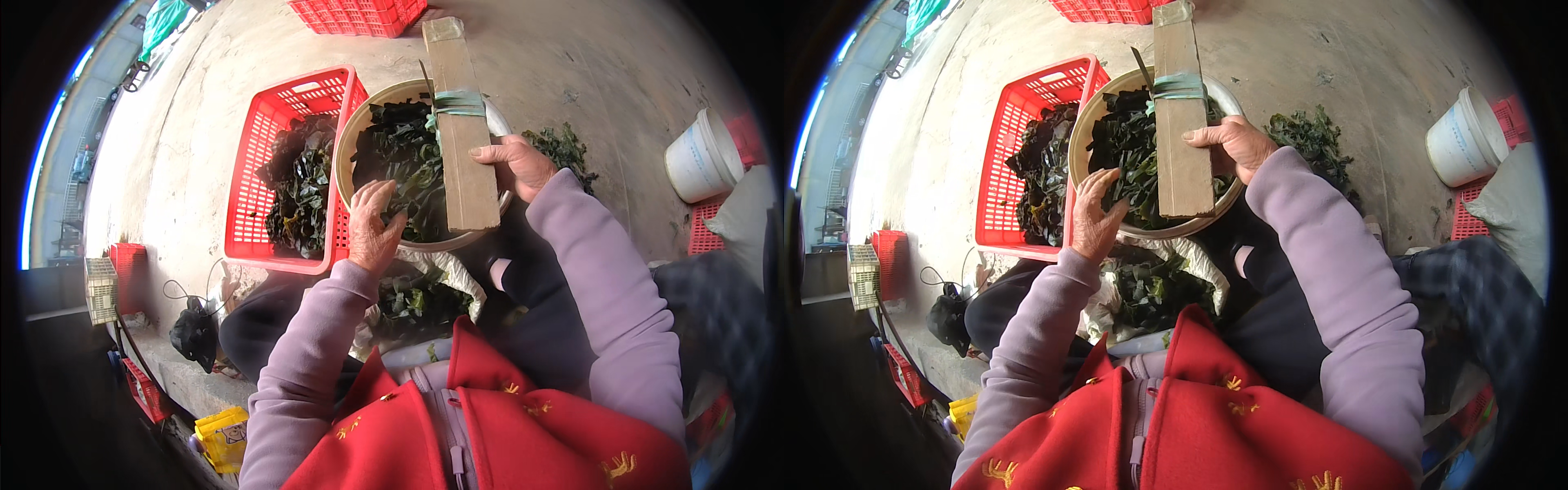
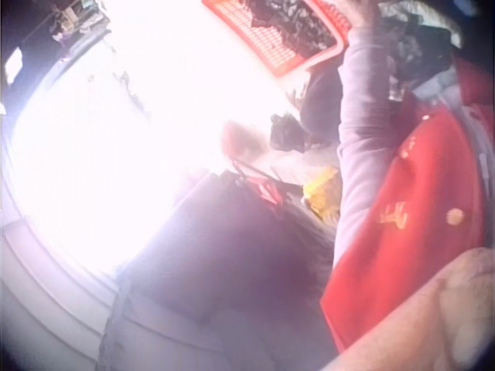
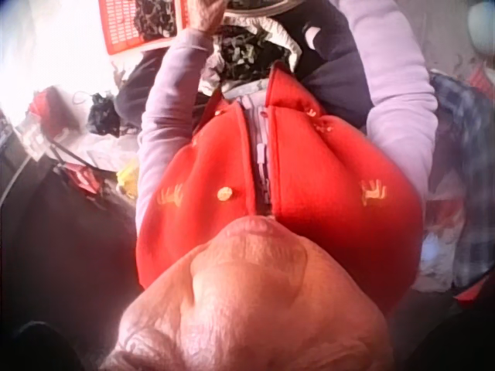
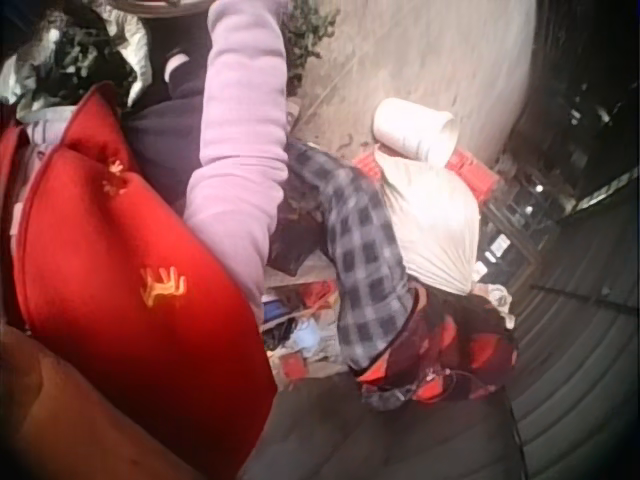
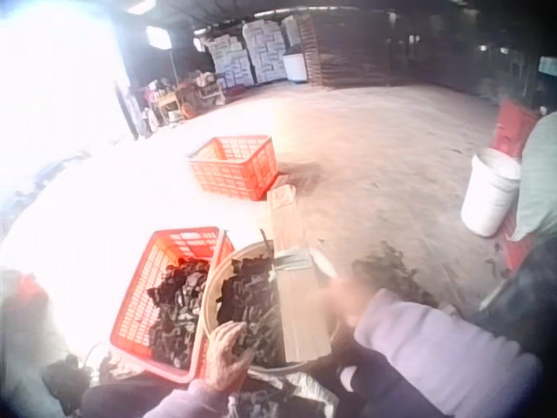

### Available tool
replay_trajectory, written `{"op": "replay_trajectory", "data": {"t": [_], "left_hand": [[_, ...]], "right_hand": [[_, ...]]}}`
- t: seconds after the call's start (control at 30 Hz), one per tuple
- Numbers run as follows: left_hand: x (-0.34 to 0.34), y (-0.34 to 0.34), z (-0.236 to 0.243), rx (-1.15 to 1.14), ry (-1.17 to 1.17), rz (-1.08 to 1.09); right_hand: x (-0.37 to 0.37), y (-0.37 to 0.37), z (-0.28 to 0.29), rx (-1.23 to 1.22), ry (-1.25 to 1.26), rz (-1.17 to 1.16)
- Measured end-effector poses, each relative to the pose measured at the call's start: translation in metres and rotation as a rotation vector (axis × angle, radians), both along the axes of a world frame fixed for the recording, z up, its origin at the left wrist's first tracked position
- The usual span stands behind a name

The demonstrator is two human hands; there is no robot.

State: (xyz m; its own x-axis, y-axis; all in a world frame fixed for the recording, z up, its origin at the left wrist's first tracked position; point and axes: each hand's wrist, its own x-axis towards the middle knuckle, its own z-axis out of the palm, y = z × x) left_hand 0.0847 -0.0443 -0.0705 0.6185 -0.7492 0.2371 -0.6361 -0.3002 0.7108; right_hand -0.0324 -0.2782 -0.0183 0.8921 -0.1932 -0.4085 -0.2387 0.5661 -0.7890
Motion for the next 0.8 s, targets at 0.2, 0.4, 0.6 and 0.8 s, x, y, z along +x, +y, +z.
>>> {"op": "replay_trajectory", "data": {"t": [0.2, 0.4, 0.6, 0.8], "left_hand": [[-0.027, 0.102, 0.03, -0.001, -0.13, 0.143], [-0.025, 0.179, 0.077, 0.384, -0.04, 0.04], [-0.036, 0.177, 0.097, 0.644, -0.039, -0.619], [-0.009, 0.242, 0.096, -0.008, -0.04, -0.268]], "right_hand": [[0.024, 0.035, -0.009, 0.057, 0.074, 0.134], [0.044, 0.086, 0.018, -0.009, 0.014, 0.255], [0.106, 0.192, 0.006, 0.141, 0.079, 0.183], [0.178, 0.256, -0.053, 0.299, 0.159, 0.199]]}}
